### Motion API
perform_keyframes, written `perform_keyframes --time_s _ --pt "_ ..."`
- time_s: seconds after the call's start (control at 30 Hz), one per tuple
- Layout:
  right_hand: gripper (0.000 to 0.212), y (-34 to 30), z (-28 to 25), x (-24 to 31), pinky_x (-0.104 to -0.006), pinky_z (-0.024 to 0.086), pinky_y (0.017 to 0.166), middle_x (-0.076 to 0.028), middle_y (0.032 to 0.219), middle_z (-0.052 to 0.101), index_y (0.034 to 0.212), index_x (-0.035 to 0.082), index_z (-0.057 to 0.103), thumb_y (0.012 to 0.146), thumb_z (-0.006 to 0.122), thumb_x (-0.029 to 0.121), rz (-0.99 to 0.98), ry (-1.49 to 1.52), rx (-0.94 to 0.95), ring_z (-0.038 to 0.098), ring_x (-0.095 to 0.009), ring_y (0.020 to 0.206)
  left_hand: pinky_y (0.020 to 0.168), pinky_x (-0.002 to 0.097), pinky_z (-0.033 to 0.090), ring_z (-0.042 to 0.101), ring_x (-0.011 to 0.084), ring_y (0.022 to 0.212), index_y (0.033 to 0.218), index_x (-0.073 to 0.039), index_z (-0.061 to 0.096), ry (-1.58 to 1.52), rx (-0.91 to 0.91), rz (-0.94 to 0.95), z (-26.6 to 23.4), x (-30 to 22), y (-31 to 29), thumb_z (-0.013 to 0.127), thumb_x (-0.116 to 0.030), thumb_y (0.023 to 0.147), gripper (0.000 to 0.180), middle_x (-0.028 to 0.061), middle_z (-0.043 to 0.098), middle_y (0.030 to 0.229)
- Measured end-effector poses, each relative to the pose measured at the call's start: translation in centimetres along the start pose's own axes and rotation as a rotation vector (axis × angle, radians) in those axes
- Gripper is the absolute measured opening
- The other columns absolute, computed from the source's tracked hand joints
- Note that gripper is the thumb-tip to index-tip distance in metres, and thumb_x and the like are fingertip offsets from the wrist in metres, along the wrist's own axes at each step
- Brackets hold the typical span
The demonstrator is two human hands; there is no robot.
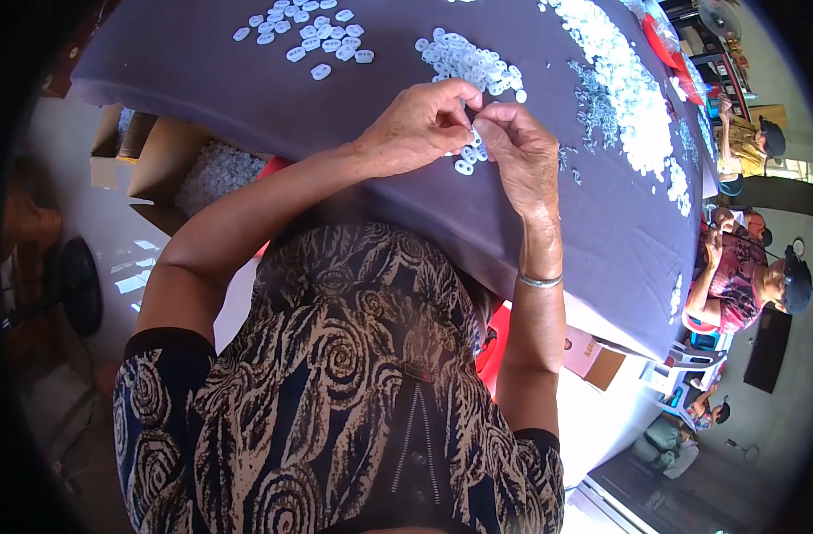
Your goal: The person assembles plastic fasteners by hand by picking up small pins and inserting them into the holes of plastic pieces on the table.
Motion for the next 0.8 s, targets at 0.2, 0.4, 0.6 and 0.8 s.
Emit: perform_keyframes --time_s 0.2,0.4,0.6,0.8 --pt "0.006 -0.1 0.1 -0.2 -0.0186 0.041 0.056 0.003 0.075 0.058 0.091 0.001 0.061 0.086 0.061 0.003 -0.072 -0.115 -0.042 0.048 -0.003 0.064 0.054 0.0230 0.045 0.057 0.0089 0.063 0.106 0.002 0.051 -0.086 -0.024 -0.042 -0.5 0.5 0.0 0.057 0.000 0.079 0.028 0.0051 0.061 0.070" --pt "0.007 -0.3 -0.1 -0.1 -0.0187 0.044 0.058 0.002 0.076 0.060 0.091 0.000 0.062 0.086 0.062 0.004 -0.109 -0.211 -0.074 0.050 -0.004 0.064 0.054 0.0231 0.045 0.057 0.0090 0.062 0.106 0.001 0.051 -0.091 -0.013 -0.059 -0.4 0.4 0.0 0.058 0.000 0.079 0.028 0.0056 0.061 0.071" --pt "0.013 -0.6 0.5 1.0 -0.0207 0.047 0.063 0.001 0.080 0.062 0.097 -0.001 0.062 0.086 0.063 0.005 -0.110 -0.290 -0.073 0.055 -0.006 0.068 0.055 0.0235 0.045 0.058 0.0098 0.063 0.106 0.001 0.052 -0.074 -0.008 -0.084 -0.5 0.4 -0.1 0.058 0.001 0.079 0.027 0.0065 0.061 0.072" --pt "0.023 -0.7 1.4 2.7 -0.0259 0.051 0.064 -0.008 0.088 0.062 0.106 -0.002 0.059 0.085 0.062 0.005 -0.230 -0.448 -0.003 0.063 -0.012 0.074 0.057 0.0238 0.047 0.059 0.0108 0.064 0.106 0.002 0.052 -0.075 -0.048 -0.051 -1.2 0.3 0.1 0.056 0.001 0.081 0.026 0.0079 0.062 0.076"
Point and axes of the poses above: each hand's wrist, its own y-axis towards the middle knuckle, its own z-axis out of the palm, x = y × z, the point moved 9 cm from there along y, towards the middle knuckle
